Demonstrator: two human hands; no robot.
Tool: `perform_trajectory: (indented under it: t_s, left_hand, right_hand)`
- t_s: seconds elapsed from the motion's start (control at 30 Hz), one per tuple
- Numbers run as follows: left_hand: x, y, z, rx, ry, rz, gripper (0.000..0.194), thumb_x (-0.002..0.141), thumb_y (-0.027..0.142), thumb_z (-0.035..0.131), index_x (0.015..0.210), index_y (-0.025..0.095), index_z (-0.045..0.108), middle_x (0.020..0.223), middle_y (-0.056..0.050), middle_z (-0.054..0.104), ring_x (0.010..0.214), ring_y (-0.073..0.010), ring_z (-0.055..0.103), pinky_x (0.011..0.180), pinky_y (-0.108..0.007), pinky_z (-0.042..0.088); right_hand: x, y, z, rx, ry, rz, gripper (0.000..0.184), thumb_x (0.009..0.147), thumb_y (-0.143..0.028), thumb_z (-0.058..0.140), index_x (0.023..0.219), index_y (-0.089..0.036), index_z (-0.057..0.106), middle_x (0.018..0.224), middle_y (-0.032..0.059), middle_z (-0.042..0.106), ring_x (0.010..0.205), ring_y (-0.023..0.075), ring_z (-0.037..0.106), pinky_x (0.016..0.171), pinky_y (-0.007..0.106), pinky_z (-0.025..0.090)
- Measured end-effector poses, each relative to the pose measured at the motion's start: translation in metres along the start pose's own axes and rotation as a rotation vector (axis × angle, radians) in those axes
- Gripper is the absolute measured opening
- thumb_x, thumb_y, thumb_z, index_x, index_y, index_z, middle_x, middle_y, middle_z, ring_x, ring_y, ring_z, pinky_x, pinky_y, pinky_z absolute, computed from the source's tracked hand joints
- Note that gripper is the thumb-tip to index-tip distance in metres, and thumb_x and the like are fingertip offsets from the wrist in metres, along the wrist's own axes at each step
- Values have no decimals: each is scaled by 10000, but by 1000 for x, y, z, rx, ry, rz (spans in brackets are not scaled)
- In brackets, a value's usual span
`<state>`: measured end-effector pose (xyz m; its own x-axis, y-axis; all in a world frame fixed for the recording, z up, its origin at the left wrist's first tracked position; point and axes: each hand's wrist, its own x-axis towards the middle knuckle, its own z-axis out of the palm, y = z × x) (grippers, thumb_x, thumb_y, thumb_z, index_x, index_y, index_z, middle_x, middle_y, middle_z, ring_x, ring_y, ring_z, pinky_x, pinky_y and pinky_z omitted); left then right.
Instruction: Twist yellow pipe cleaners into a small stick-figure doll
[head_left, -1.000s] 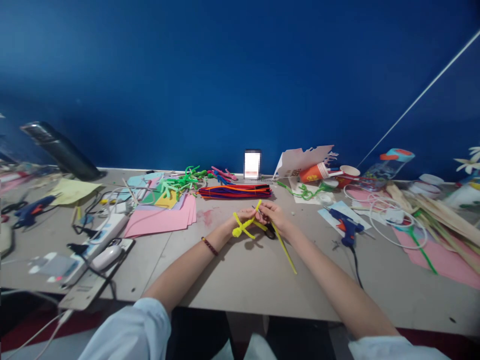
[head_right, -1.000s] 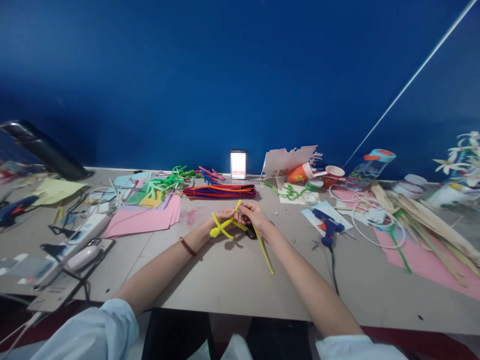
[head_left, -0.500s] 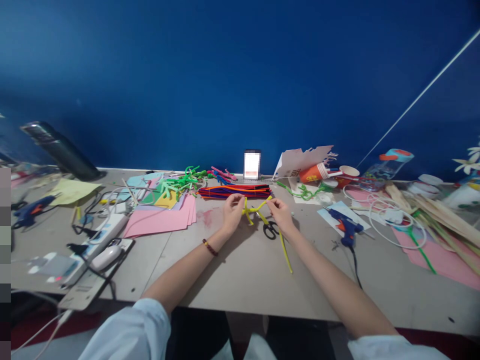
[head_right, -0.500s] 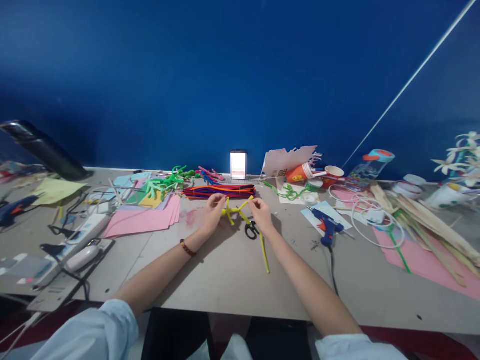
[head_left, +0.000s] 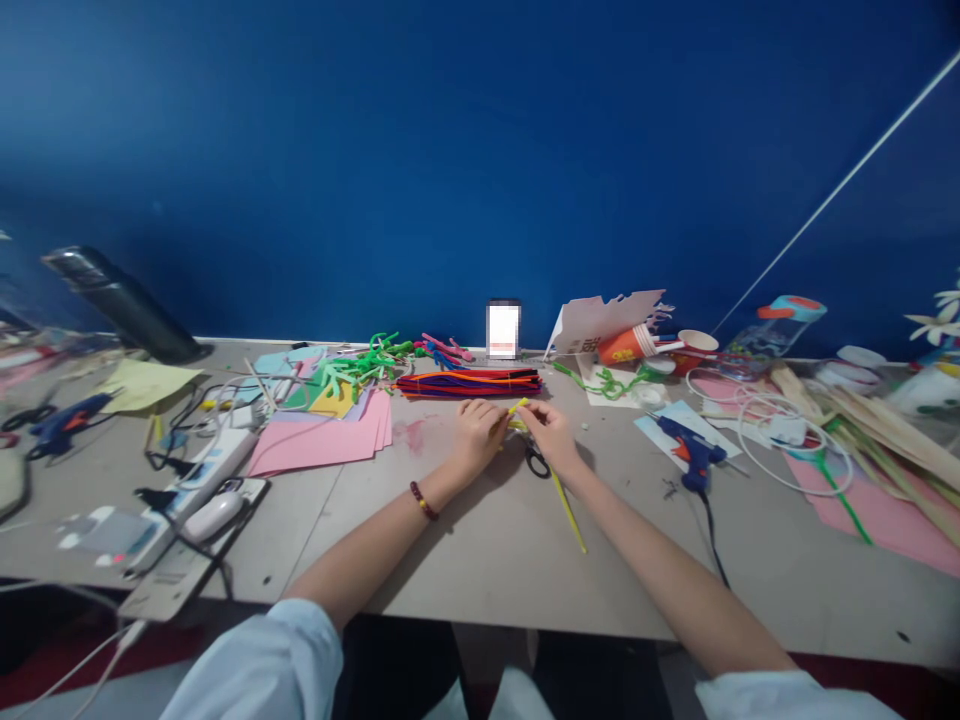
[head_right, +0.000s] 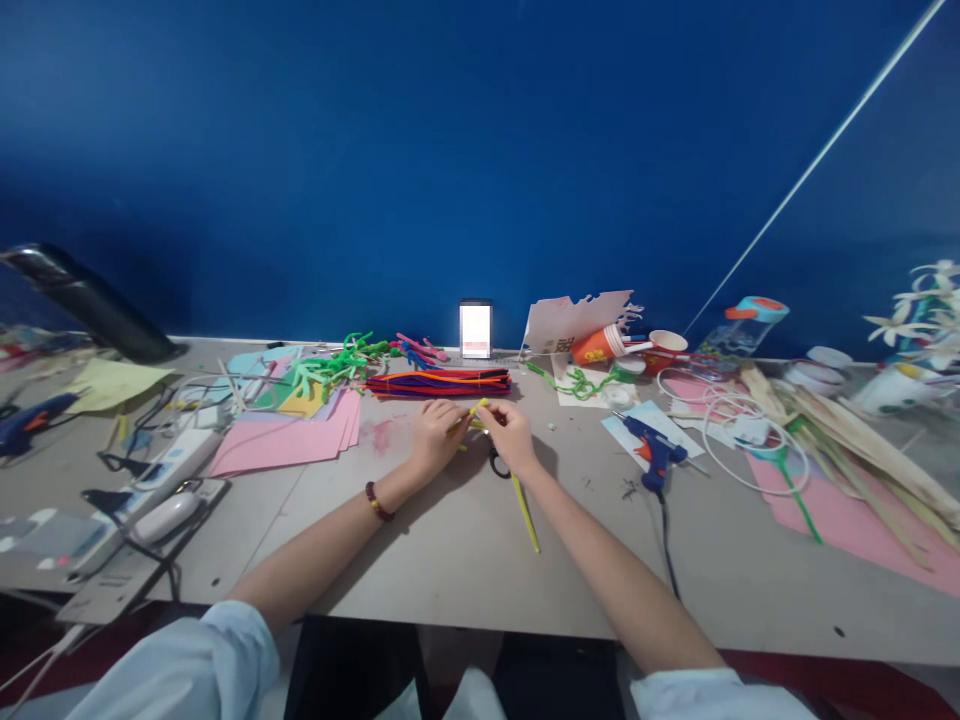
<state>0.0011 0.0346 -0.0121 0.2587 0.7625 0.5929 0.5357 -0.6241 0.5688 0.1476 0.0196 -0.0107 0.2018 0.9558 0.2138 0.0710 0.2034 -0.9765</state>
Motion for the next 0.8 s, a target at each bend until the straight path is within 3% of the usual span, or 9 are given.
perform_trajectory:
  t_s: [0.17,0.3,0.43,0.57,0.7,0.8]
  left_hand:
    - [0,1,1,-285,-36,-138,228,859,385,576,789,202,692,784,-62,688,786,-200,589,892,-389,394]
    - [2,2,4,-826,-221,-436,336,756,501,678,717,168,669,691,-39,655,647,-148,576,669,-283,452]
    - [1,1,6,-1185,-380,-618,348,650,459,788,700,138,663,658,-33,640,588,-111,567,601,-234,439]
    - [1,1,6,-1331,-448,-690,362,599,439,827,664,133,647,632,-37,631,596,-126,585,615,-252,465]
    - [0,2,7,-1391,-456,-706,352,599,431,830,660,132,653,613,-29,614,605,-124,588,640,-251,469]
    - [0,1,10,-1384,-451,-719,341,606,423,822,673,130,662,625,-35,624,609,-128,587,659,-257,471]
  right_hand:
    - [5,-1,-5,19,-56,15,353,657,-546,710,701,-200,661,628,7,593,612,151,513,576,279,422]
    - [11,-1,-11,69,-136,89,347,629,-535,737,696,-200,679,582,-5,590,563,134,502,520,261,400]
    - [13,2,-14,156,-247,176,368,630,-541,751,755,-197,716,560,-9,615,502,114,498,494,251,401]
    - [12,6,-14,298,-331,297,434,601,-541,790,831,-178,730,568,-5,636,501,126,564,506,255,447]
    - [10,7,-13,415,-379,377,402,583,-511,818,768,-169,715,548,-11,620,494,131,578,504,262,467]
    - [11,6,-12,411,-342,387,382,561,-493,830,730,-174,705,537,-18,608,481,121,555,501,261,464]
